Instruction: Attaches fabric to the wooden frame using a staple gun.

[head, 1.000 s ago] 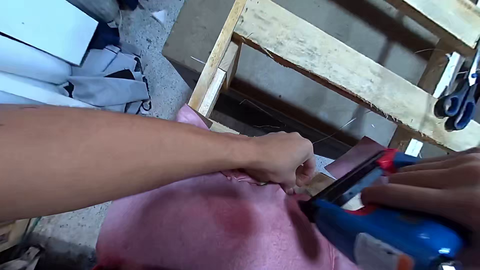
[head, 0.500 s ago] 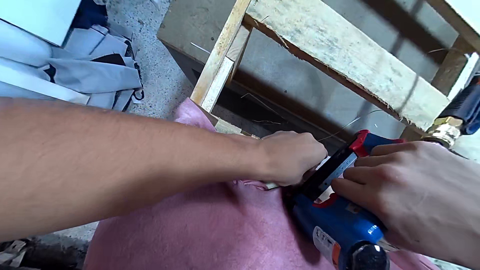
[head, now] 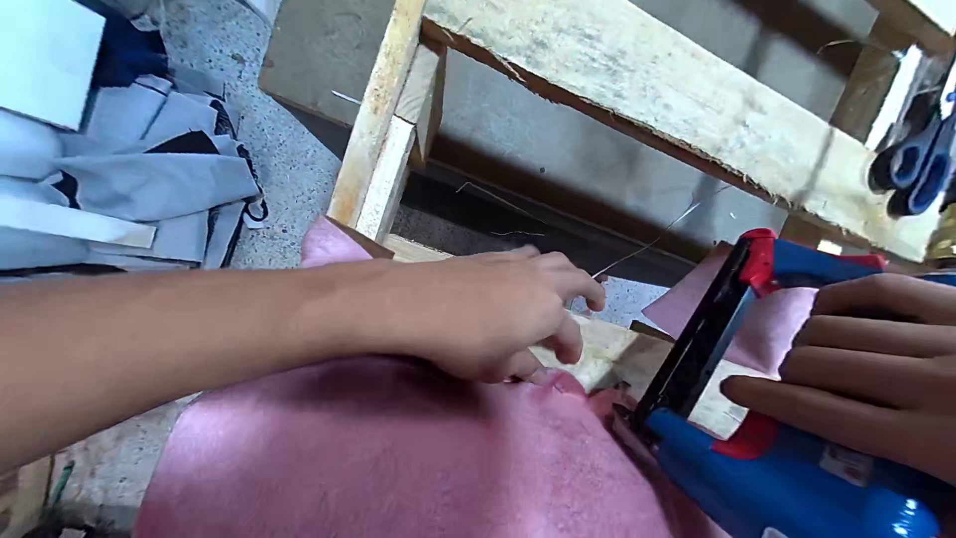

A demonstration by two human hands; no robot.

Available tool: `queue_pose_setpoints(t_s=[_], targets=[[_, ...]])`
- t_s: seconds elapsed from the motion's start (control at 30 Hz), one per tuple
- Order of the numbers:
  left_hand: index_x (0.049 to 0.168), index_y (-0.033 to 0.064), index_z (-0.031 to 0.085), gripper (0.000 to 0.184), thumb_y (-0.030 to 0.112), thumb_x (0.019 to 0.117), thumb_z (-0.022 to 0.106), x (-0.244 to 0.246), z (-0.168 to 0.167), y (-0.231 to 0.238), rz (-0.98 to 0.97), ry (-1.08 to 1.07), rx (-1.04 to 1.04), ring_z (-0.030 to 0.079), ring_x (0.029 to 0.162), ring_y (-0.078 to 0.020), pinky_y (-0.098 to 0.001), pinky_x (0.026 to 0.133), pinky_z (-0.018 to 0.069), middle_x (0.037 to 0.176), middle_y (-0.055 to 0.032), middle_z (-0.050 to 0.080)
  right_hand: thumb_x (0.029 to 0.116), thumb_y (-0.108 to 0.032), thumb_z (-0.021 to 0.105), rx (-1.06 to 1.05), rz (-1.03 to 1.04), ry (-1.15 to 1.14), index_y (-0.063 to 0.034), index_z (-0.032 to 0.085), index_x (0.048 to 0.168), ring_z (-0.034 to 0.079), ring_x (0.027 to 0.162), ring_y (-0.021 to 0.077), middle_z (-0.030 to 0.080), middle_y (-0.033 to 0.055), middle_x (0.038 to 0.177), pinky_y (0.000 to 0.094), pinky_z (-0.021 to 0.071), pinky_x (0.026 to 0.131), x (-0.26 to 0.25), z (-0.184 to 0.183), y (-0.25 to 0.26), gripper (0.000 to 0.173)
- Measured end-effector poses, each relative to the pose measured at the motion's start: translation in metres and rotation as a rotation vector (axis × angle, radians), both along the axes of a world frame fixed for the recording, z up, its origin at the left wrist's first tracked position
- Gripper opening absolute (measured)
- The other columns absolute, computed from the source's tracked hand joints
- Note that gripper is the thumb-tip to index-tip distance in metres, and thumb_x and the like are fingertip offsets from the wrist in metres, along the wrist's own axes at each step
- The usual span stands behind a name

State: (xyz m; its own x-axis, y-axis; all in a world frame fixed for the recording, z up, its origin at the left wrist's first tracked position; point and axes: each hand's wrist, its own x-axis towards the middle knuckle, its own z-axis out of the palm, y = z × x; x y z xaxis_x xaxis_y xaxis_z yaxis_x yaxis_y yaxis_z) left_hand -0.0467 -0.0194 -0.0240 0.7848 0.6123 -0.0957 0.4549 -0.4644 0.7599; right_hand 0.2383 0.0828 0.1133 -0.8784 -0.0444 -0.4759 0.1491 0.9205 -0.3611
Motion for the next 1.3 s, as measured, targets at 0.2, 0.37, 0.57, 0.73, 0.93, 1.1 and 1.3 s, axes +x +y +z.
queue_pose_setpoints(t_s=[0.2, 0.37, 0.57, 0.73, 0.93, 1.1, 1.3], targets=[[0.095, 0.0275, 0.079, 0.022, 0.047, 0.0938, 0.069, 0.019, 0.015, 0.001, -0.144, 0.222, -0.005, 0.017, 0.157, -0.0249, -0.0755, 0.119, 0.0024, 0.165, 0.0105, 0.035, 0.0887, -0.018, 0.061, 0.081, -0.209, 0.151, -0.0108, 0.073, 0.111, 0.066, 0.073, 0.0312, 0.065, 0.0090, 0.074, 0.0583, 0.0506, 0.085, 0.046, -0.015, -0.041, 0.026], [0.110, 0.0314, 0.075, 0.023, 0.045, 0.0978, 0.062, 0.018, 0.030, 0.007, -0.191, 0.301, -0.132, 0.016, 0.158, -0.0231, -0.0748, 0.120, 0.0016, 0.166, 0.0088, 0.030, 0.0816, -0.030, 0.066, 0.096, -0.301, 0.358, -0.0127, 0.076, 0.102, 0.068, 0.071, 0.0248, 0.065, 0.0025, 0.070, 0.0513, 0.0556, 0.078, 0.069, -0.055, -0.050, 0.029], [0.120, 0.0317, 0.066, 0.027, 0.048, 0.0999, 0.060, 0.042, 0.053, 0.023, -0.350, 0.649, -0.361, 0.027, 0.153, -0.0299, -0.0818, 0.114, 0.0085, 0.165, -0.0019, 0.027, 0.0731, -0.023, 0.070, 0.136, -0.311, 0.480, -0.0164, 0.075, 0.097, 0.064, 0.065, 0.0201, 0.058, -0.0025, 0.064, 0.0461, 0.0560, 0.070, 0.080, -0.071, -0.052, 0.025], [0.107, 0.0307, 0.072, 0.017, 0.042, 0.0969, 0.065, 0.039, 0.041, 0.020, -0.326, 0.526, -0.226, 0.042, 0.142, -0.0255, -0.0757, 0.115, 0.0204, 0.149, -0.0043, 0.046, 0.0731, -0.030, 0.070, 0.186, -0.308, 0.560, -0.0189, 0.073, 0.092, 0.062, 0.063, 0.0187, 0.056, -0.0033, 0.065, 0.0414, 0.0521, 0.059, 0.084, -0.085, -0.053, 0.022], [0.077, 0.0162, 0.064, 0.008, 0.015, 0.0843, 0.068, 0.039, 0.025, -0.003, 0.027, 0.303, -0.194, 0.058, 0.121, -0.0152, -0.0420, 0.098, 0.0530, 0.132, 0.0012, 0.062, 0.0740, -0.032, 0.068, 0.183, -0.317, 0.586, -0.0162, 0.073, 0.089, 0.062, 0.061, 0.0212, 0.055, -0.0019, 0.063, 0.0426, 0.0500, 0.053, 0.082, -0.090, -0.056, 0.022], [0.104, 0.0149, 0.072, 0.010, 0.020, 0.0967, 0.068, 0.026, 0.034, 0.014, -0.056, 0.190, -0.339, 0.057, 0.127, -0.0097, -0.0313, 0.103, 0.0534, 0.143, -0.0018, 0.057, 0.0713, -0.036, 0.070, 0.147, -0.320, 0.544, -0.0175, 0.074, 0.088, 0.064, 0.064, 0.0194, 0.057, -0.0031, 0.064, 0.0443, 0.0533, 0.061, 0.083, -0.084, -0.052, 0.025], [0.114, 0.0267, 0.072, 0.023, 0.041, 0.0965, 0.065, 0.017, 0.041, -0.009, -0.107, 0.377, -0.053, 0.027, 0.155, -0.0228, -0.0760, 0.119, 0.0141, 0.165, 0.0039, 0.035, 0.0735, -0.024, 0.068, 0.107, -0.324, 0.449, -0.0130, 0.074, 0.095, 0.064, 0.064, 0.0218, 0.056, -0.0007, 0.063, 0.0459, 0.0543, 0.064, 0.080, -0.078, -0.049, 0.025]])
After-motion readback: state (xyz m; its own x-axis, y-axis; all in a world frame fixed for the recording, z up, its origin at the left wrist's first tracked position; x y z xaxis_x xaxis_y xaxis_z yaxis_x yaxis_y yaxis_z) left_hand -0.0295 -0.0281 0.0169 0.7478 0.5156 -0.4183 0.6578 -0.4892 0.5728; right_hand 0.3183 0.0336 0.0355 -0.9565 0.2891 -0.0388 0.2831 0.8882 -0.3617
